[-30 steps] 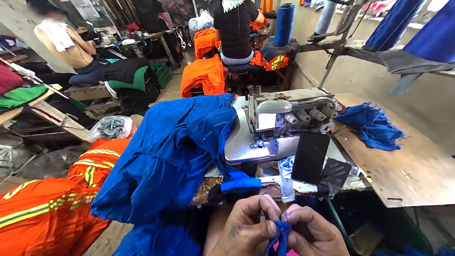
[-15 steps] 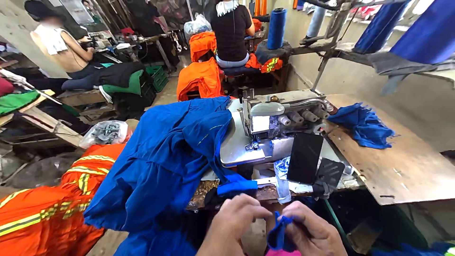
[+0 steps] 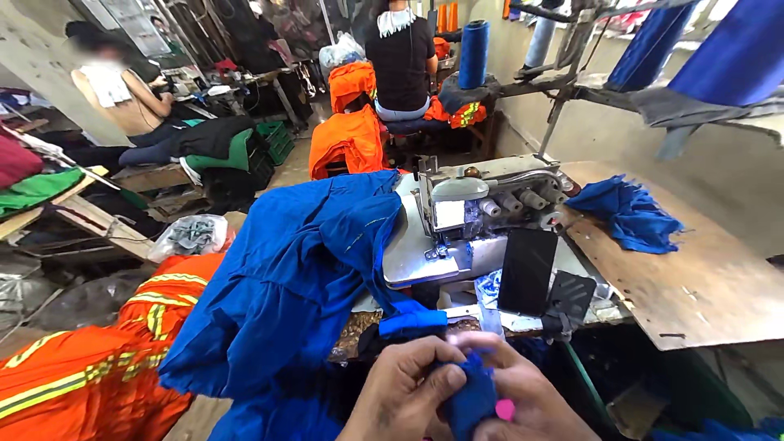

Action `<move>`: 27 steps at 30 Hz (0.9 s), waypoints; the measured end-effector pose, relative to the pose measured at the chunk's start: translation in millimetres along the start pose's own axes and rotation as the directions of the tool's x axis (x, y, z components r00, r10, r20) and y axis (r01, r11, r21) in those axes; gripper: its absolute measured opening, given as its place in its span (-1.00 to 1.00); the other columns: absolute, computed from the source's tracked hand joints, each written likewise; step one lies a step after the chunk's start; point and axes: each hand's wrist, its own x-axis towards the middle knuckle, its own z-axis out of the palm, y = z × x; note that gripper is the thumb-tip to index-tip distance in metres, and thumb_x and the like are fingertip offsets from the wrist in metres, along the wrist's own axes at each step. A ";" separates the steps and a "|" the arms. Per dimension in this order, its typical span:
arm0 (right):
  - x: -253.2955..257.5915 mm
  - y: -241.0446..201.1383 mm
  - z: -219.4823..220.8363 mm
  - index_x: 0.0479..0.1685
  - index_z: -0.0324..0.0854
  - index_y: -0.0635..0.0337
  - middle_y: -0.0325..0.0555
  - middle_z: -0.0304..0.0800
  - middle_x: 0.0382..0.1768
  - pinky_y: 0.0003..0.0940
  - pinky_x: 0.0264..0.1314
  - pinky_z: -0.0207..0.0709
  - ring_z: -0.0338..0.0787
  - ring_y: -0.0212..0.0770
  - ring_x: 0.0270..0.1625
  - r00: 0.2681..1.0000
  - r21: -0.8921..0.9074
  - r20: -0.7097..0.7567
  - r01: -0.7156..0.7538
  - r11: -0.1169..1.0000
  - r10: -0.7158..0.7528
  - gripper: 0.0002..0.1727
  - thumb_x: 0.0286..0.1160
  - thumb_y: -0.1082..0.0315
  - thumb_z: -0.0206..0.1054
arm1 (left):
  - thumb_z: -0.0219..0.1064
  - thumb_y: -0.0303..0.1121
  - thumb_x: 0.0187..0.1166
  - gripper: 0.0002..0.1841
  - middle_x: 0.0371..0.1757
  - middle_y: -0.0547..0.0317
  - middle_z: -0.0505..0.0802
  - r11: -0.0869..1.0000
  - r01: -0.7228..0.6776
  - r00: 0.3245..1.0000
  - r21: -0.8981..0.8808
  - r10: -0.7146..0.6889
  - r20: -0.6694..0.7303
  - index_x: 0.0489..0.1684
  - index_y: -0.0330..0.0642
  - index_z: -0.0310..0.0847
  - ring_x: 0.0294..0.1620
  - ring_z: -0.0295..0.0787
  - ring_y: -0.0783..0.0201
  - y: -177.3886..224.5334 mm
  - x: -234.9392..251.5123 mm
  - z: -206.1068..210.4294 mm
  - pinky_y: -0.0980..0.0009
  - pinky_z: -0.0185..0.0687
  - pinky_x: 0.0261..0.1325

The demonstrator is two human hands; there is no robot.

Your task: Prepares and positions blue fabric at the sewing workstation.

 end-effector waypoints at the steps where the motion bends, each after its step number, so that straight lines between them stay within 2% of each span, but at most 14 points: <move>1: 0.4 7.8 -0.7 -0.05 0.79 0.14 -0.07 0.66 0.40 -0.35 0.53 0.58 0.61 -0.31 0.51 1.000 0.039 0.018 0.007 0.999 -0.008 -0.59 0.53 -0.05 0.47 | 0.26 -0.36 0.73 -0.80 -0.18 0.26 0.88 1.000 0.003 0.999 0.022 -0.002 -0.040 -0.05 -0.31 0.75 -0.20 0.80 0.56 -2.3 1.0 0.0 0.58 0.77 -0.09; 3: -3.9 10.6 -1.9 -0.14 0.81 0.24 -0.03 0.87 0.05 -0.39 0.26 0.71 0.82 -0.33 0.19 0.999 0.086 0.023 -0.034 0.996 0.032 -0.62 0.49 0.05 0.53 | 0.28 -0.32 0.73 -0.79 -0.25 0.28 0.87 0.998 0.004 0.993 0.066 0.003 -0.116 -0.09 -0.29 0.75 -0.27 0.80 0.54 -6.6 1.8 -6.6 0.59 0.77 -0.19; 5: -9.2 0.5 -1.6 -0.26 0.81 0.29 -0.05 0.93 -0.16 -0.44 0.11 0.75 0.89 -0.35 0.01 0.996 0.067 -0.018 -0.085 0.994 0.087 -0.64 0.51 0.08 0.52 | 0.33 -0.26 0.69 -0.79 -0.30 0.32 0.85 0.993 0.022 0.984 0.113 -0.001 -0.176 -0.14 -0.24 0.76 -0.35 0.78 0.56 -10.3 -0.6 -15.9 0.62 0.75 -0.30; 10: -24.4 -2.6 6.8 -0.31 0.68 0.21 -0.16 0.89 -0.20 -0.52 0.03 0.76 0.87 -0.43 -0.05 0.986 0.108 -0.116 -0.106 0.988 0.118 -0.78 0.51 0.25 0.53 | 0.28 -0.27 0.73 -0.78 -0.32 0.34 0.86 0.952 0.045 0.960 0.304 0.042 -0.275 -0.14 -0.23 0.75 -0.37 0.78 0.59 -23.9 -5.4 -17.5 0.64 0.76 -0.32; 14: -26.6 -10.3 3.5 -0.26 0.72 0.21 -0.25 0.89 -0.24 -0.59 -0.15 0.73 0.83 -0.55 -0.20 0.953 0.133 -0.128 -0.258 0.957 0.274 -0.82 0.47 0.29 0.54 | 0.22 -0.28 0.77 -0.76 -0.28 0.30 0.84 0.935 -0.057 0.977 0.350 0.124 -0.171 -0.11 -0.27 0.71 -0.28 0.76 0.65 -30.4 -3.7 -10.9 0.71 0.72 -0.18; 15: -27.9 -4.0 0.3 -0.19 0.75 0.15 -0.29 0.89 -0.18 -0.57 -0.10 0.74 0.83 -0.55 -0.14 0.954 0.090 -0.141 -0.255 0.963 0.266 -0.80 0.46 0.23 0.55 | 0.21 -0.29 0.78 -0.76 -0.28 0.27 0.84 0.935 -0.081 0.984 0.344 0.130 -0.120 -0.10 -0.28 0.70 -0.29 0.75 0.64 -30.4 -3.2 -9.5 0.71 0.70 -0.18; 16: -27.8 5.5 -4.5 -0.07 0.77 0.07 -0.29 0.85 -0.03 -0.53 0.07 0.74 0.81 -0.51 0.03 0.965 0.023 -0.149 -0.215 0.976 0.216 -0.73 0.47 0.09 0.55 | 0.21 -0.27 0.78 -0.75 -0.28 0.24 0.84 0.934 -0.101 0.989 0.343 0.132 -0.068 -0.09 -0.28 0.70 -0.29 0.74 0.63 -29.5 -2.3 -8.1 0.70 0.69 -0.18; 18: -16.5 15.1 -14.8 0.25 0.72 -0.09 -0.22 0.69 0.37 -0.35 0.45 0.63 0.65 -0.33 0.45 0.984 -0.112 -0.133 -0.131 0.985 0.116 -0.46 0.45 -0.22 0.46 | 0.21 -0.20 0.78 -0.70 -0.29 0.21 0.85 0.926 -0.123 0.991 0.356 0.132 -0.002 -0.09 -0.28 0.71 -0.29 0.74 0.61 -26.5 -0.2 -2.8 0.68 0.68 -0.16; 19: -8.0 14.4 -17.7 0.39 0.66 -0.06 -0.14 0.63 0.49 -0.26 0.55 0.59 0.60 -0.24 0.56 0.991 -0.112 -0.100 -0.104 0.988 0.093 -0.34 0.44 -0.29 0.42 | 0.21 -0.18 0.78 -0.69 -0.30 0.21 0.85 0.921 -0.123 0.992 0.368 0.128 0.013 -0.09 -0.27 0.72 -0.30 0.74 0.60 -25.0 0.6 -0.2 0.67 0.69 -0.17; 21: 3.2 11.7 -16.9 0.47 0.61 0.03 -0.15 0.73 0.41 -0.28 0.51 0.62 0.68 -0.31 0.47 0.995 -0.011 -0.021 -0.094 0.995 0.094 -0.30 0.45 -0.21 0.46 | 0.21 -0.15 0.78 -0.69 -0.31 0.22 0.84 0.912 -0.115 0.993 0.394 0.113 0.028 -0.08 -0.24 0.72 -0.32 0.73 0.59 -22.3 1.3 1.2 0.66 0.68 -0.19; 23: 6.1 12.4 -12.1 0.18 0.72 0.17 -0.21 0.89 -0.01 -0.51 0.14 0.76 0.84 -0.50 0.04 0.995 0.069 0.012 -0.104 0.992 0.103 -0.54 0.49 0.02 0.52 | 0.20 -0.12 0.78 -0.67 -0.34 0.24 0.83 0.903 -0.099 0.995 0.418 0.099 0.022 -0.08 -0.22 0.72 -0.38 0.70 0.59 -21.1 0.6 -3.0 0.67 0.66 -0.27; 24: 5.8 13.5 -10.3 -0.03 0.74 0.25 -0.17 0.88 -0.20 -0.55 -0.04 0.74 0.82 -0.50 -0.14 0.995 0.093 0.023 -0.100 0.991 0.099 -0.64 0.53 0.10 0.51 | 0.20 -0.12 0.77 -0.67 -0.35 0.25 0.82 0.899 -0.084 0.996 0.429 0.089 0.009 -0.08 -0.21 0.72 -0.41 0.69 0.60 -21.0 -0.3 -6.7 0.67 0.65 -0.31; 25: 3.9 14.7 -9.2 -0.18 0.74 0.29 -0.15 0.83 -0.31 -0.58 -0.13 0.67 0.78 -0.51 -0.24 0.995 0.106 0.032 -0.101 0.989 0.098 -0.67 0.56 0.13 0.49 | 0.21 -0.12 0.77 -0.68 -0.35 0.26 0.82 0.897 -0.061 0.997 0.438 0.071 -0.007 -0.08 -0.19 0.73 -0.43 0.68 0.61 -21.5 -1.8 -10.2 0.68 0.65 -0.33; 27: -1.9 15.3 -6.6 -0.23 0.78 0.28 -0.18 0.86 -0.34 -0.61 -0.12 0.69 0.79 -0.54 -0.24 0.991 0.108 0.031 -0.130 0.986 0.127 -0.68 0.58 0.14 0.46 | 0.21 -0.12 0.77 -0.69 -0.33 0.28 0.83 0.896 -0.010 0.999 0.445 0.026 -0.031 -0.08 -0.18 0.73 -0.42 0.69 0.61 -24.3 -6.0 -15.3 0.67 0.65 -0.33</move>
